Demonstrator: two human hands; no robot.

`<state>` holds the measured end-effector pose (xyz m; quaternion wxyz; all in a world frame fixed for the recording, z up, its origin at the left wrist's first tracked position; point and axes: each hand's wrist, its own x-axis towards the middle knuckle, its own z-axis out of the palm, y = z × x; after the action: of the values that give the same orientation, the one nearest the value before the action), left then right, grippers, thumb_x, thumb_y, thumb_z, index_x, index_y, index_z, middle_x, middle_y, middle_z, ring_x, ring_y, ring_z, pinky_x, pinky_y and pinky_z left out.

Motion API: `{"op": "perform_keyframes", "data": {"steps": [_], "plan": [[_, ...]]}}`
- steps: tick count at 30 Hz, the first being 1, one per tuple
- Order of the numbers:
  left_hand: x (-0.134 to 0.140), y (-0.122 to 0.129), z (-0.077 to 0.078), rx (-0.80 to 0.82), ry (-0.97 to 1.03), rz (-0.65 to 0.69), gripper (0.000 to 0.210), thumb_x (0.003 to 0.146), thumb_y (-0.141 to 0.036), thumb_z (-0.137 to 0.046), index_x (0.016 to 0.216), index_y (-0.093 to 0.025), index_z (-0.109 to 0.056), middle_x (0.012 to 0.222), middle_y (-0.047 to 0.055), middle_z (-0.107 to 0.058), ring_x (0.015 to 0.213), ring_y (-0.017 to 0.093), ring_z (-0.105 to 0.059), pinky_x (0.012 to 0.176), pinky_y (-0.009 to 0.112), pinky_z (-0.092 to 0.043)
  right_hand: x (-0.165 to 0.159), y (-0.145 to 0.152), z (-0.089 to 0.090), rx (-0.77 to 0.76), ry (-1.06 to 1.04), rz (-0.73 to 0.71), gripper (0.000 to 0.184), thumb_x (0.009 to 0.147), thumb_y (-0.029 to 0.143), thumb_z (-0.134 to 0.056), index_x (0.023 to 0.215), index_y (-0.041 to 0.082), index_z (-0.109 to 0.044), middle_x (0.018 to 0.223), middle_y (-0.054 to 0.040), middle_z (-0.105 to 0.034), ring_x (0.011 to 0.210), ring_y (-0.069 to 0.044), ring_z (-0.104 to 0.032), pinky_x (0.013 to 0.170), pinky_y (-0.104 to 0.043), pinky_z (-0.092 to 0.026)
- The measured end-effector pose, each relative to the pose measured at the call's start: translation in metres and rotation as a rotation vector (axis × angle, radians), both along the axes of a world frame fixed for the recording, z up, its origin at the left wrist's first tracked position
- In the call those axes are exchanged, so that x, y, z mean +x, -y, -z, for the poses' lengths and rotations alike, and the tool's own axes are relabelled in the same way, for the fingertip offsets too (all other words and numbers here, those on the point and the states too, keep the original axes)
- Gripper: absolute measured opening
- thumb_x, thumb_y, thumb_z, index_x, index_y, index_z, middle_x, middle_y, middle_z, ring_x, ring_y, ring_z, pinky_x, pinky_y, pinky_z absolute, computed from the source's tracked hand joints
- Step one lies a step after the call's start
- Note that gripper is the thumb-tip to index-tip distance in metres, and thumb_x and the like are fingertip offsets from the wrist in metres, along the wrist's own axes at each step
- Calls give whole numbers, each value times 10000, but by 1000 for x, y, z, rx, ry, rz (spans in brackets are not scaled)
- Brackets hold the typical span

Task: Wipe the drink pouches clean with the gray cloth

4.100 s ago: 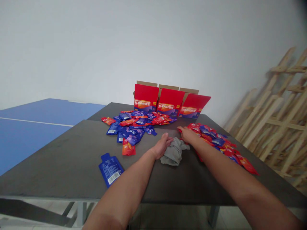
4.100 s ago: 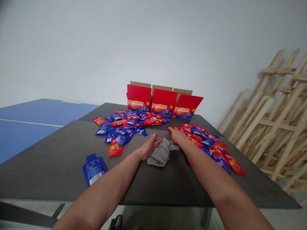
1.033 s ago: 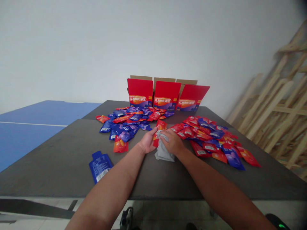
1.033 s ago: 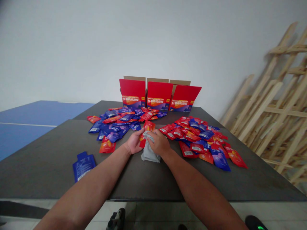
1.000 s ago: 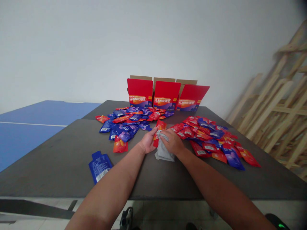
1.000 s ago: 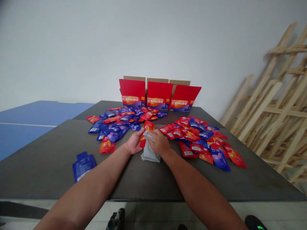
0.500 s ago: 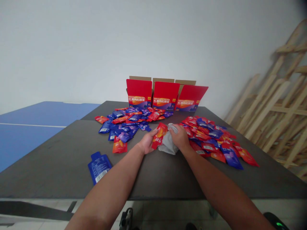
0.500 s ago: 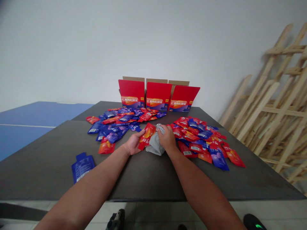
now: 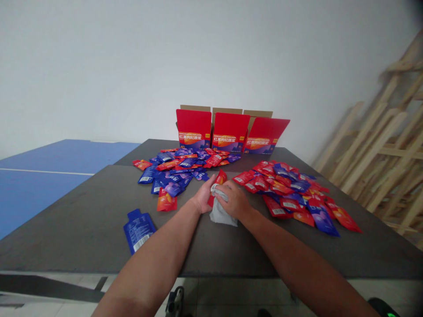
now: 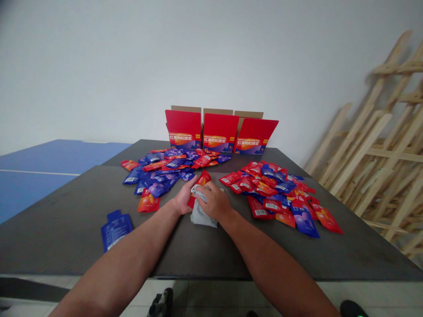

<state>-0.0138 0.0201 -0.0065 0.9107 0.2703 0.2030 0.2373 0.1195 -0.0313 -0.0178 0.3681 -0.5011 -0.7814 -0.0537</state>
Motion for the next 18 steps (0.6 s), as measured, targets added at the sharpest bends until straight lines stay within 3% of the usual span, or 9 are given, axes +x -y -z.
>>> {"op": "perform_keyframes", "data": {"steps": [8,14,18], "plan": [[7,7,2,75,-61,17,382,891,-459,-502,936,-126,-683,709,80,-709,620,198,-676,641,293,-520,19,-15,-4,82,-346,169,249,870,369,-525,1015,196,-630,956,-94,-651,944,-249,-596,871,-419,-492],[4,6,1,83,-89,0,366,891,-457,-505,836,-128,-656,637,60,-665,459,130,-580,433,213,-430,32,-24,-5,-22,-549,292,313,843,452,-529,961,180,-628,934,-86,-681,868,-239,-624,819,-394,-492],[2,0,1,7,9,-87,381,885,-465,-502,900,-116,-654,668,79,-658,506,151,-598,450,229,-446,37,-27,-4,-45,-590,339,338,829,479,-532,948,178,-631,893,-80,-680,819,-236,-625,770,-388,-504]]}}
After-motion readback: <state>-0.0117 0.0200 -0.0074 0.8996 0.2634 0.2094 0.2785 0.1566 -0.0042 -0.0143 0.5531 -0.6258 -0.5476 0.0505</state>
